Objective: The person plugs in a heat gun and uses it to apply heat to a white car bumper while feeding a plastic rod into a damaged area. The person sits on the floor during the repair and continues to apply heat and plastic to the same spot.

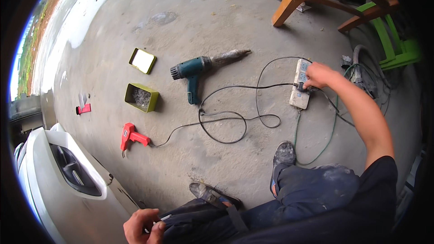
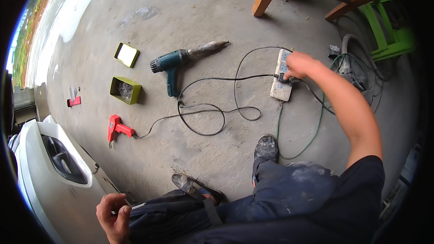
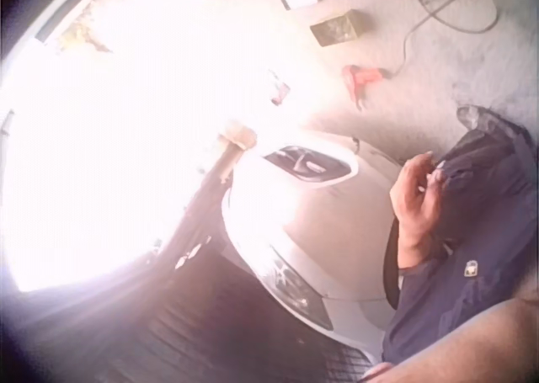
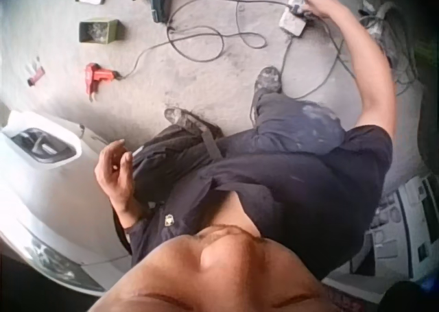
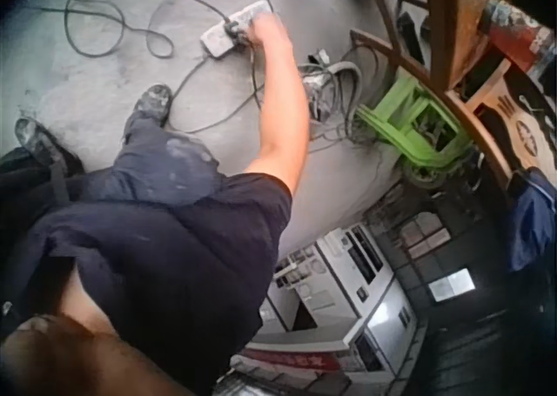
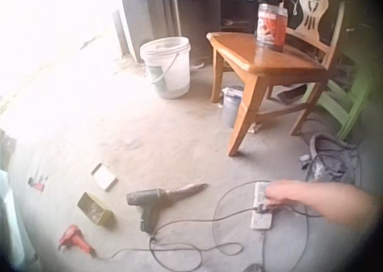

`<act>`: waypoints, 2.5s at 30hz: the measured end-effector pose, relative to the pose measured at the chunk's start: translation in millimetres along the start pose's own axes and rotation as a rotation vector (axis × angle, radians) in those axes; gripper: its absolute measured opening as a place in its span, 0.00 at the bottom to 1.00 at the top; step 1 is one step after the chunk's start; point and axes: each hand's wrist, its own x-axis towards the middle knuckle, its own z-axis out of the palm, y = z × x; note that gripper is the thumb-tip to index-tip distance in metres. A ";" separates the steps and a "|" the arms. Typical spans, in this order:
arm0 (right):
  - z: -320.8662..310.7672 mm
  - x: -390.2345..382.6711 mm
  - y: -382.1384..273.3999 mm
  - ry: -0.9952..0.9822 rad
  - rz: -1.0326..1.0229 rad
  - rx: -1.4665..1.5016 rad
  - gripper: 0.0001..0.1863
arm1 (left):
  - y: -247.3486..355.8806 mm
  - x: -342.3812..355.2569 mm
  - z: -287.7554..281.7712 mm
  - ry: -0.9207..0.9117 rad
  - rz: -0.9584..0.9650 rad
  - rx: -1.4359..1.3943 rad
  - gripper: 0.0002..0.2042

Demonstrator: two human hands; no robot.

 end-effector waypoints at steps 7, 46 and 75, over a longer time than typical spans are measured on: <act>13.3 15.0 8.1 -0.017 -0.017 0.037 0.21 | -10.2 20.2 15.1 0.127 -0.101 0.015 0.12; 72.1 -49.7 -10.6 0.229 0.260 0.016 0.08 | 108.7 271.3 444.6 -0.412 1.027 0.687 0.09; 71.8 -49.6 -9.6 0.300 0.268 0.243 0.04 | 116.5 315.1 416.0 -0.326 0.622 0.207 0.17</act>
